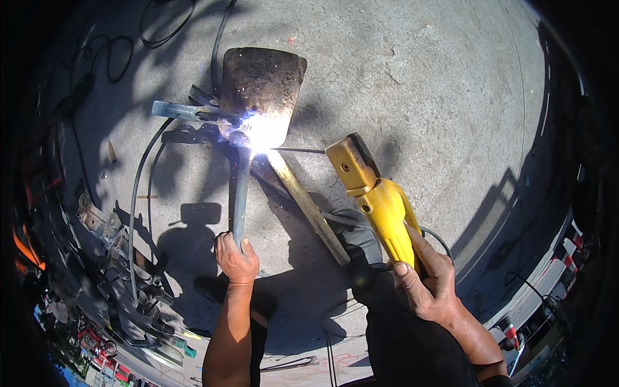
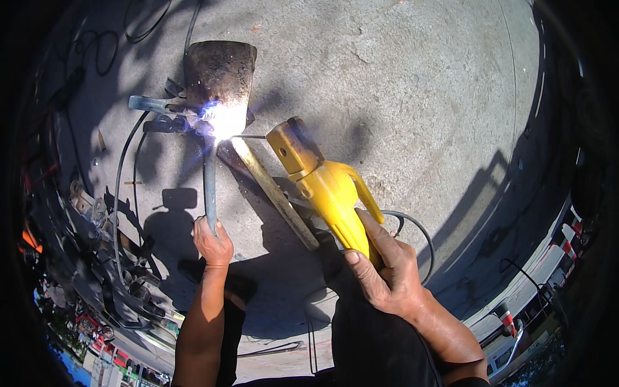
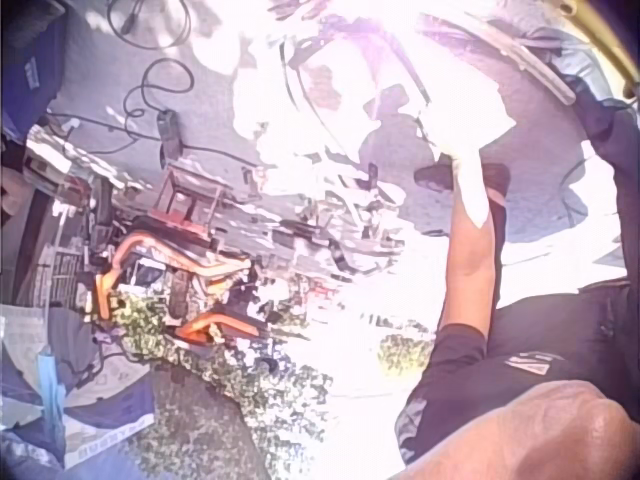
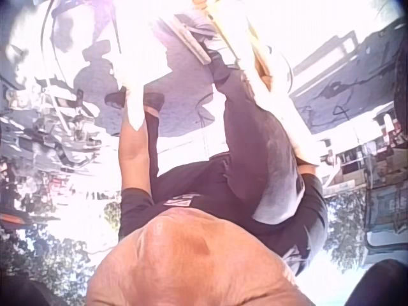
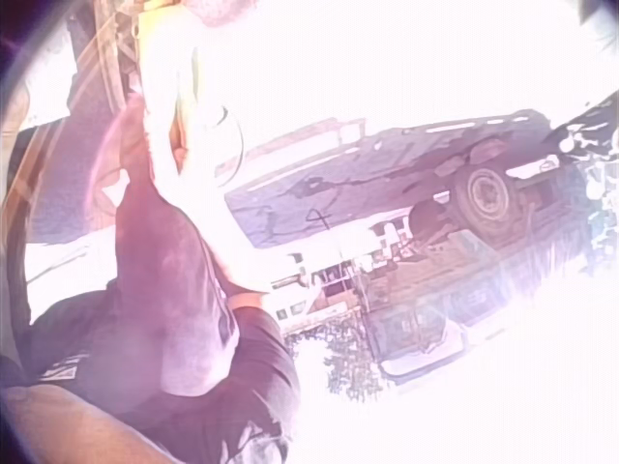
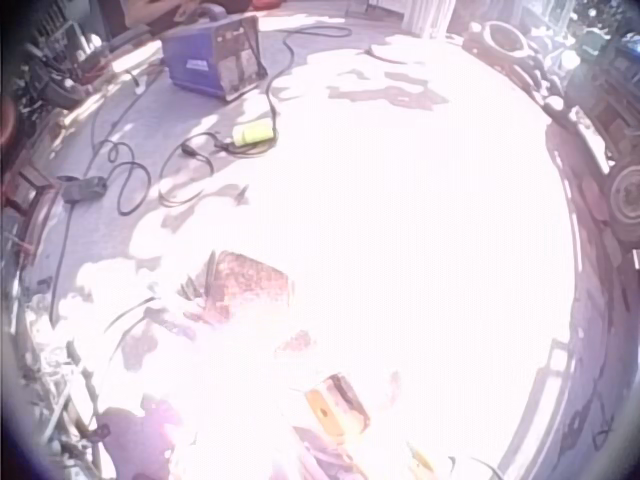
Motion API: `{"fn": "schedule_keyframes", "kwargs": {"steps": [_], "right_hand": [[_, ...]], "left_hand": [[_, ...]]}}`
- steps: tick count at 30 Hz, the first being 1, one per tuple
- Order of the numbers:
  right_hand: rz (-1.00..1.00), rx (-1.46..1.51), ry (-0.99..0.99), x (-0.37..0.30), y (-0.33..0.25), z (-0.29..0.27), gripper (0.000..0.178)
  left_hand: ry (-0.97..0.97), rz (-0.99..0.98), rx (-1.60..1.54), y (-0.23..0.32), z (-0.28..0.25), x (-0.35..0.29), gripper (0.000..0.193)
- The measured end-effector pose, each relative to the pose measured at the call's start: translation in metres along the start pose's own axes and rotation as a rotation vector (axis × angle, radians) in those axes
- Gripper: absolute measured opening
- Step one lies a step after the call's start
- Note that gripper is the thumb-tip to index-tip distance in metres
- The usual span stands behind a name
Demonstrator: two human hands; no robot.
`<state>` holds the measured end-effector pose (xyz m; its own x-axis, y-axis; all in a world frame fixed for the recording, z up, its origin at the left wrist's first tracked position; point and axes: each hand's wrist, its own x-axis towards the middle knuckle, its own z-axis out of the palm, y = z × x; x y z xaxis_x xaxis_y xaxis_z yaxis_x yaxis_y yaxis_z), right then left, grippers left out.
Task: The person sits on the ground and welds a metal shovel head to a metal frame using a yellow welding gun. They briefly pet a dog that approaches, then reposition the shovel and continue welding the joint.
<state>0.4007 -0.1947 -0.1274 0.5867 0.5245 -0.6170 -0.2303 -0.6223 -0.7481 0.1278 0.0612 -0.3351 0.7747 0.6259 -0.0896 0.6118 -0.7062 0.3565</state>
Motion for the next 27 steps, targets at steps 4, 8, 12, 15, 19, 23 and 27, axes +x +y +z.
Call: {"fn": "schedule_keyframes", "kwargs": {"steps": [4, 8, 12, 15, 19, 23, 27], "right_hand": [[-0.050, 0.019, 0.077, -0.0048, 0.0057, -0.0009, 0.057], [-0.040, 0.035, 0.118, -0.0059, 0.0095, -0.0005, 0.058], [0.039, 0.071, 0.090, -0.0091, 0.0071, 0.0001, 0.062], [-0.035, 0.012, 0.084, -0.0046, 0.0064, -0.0025, 0.059], [-0.037, 0.047, 0.078, -0.0040, 0.0086, -0.0008, 0.059], [-0.034, 0.024, 0.068, -0.0033, 0.0063, -0.0013, 0.058], [-0.011, 0.017, 0.048, -0.0023, 0.0055, -0.0004, 0.057]], "left_hand": [[-0.005, -0.005, -0.007, 0.0018, 0.0028, -0.0005, 0.042], [0.009, 0.001, -0.011, 0.0014, -0.0006, 0.0010, 0.042], [0.003, -0.011, -0.019, 0.0013, 0.0011, -0.0004, 0.042], [-0.009, -0.015, -0.025, 0.0022, 0.0004, -0.0003, 0.041], [-0.008, -0.014, -0.027, -0.0004, 0.0012, -0.0019, 0.041], [0.009, 0.000, -0.020, -0.0027, 0.0029, -0.0026, 0.040], [0.008, 0.011, -0.014, 0.0003, 0.0001, -0.0003, 0.040]]}}
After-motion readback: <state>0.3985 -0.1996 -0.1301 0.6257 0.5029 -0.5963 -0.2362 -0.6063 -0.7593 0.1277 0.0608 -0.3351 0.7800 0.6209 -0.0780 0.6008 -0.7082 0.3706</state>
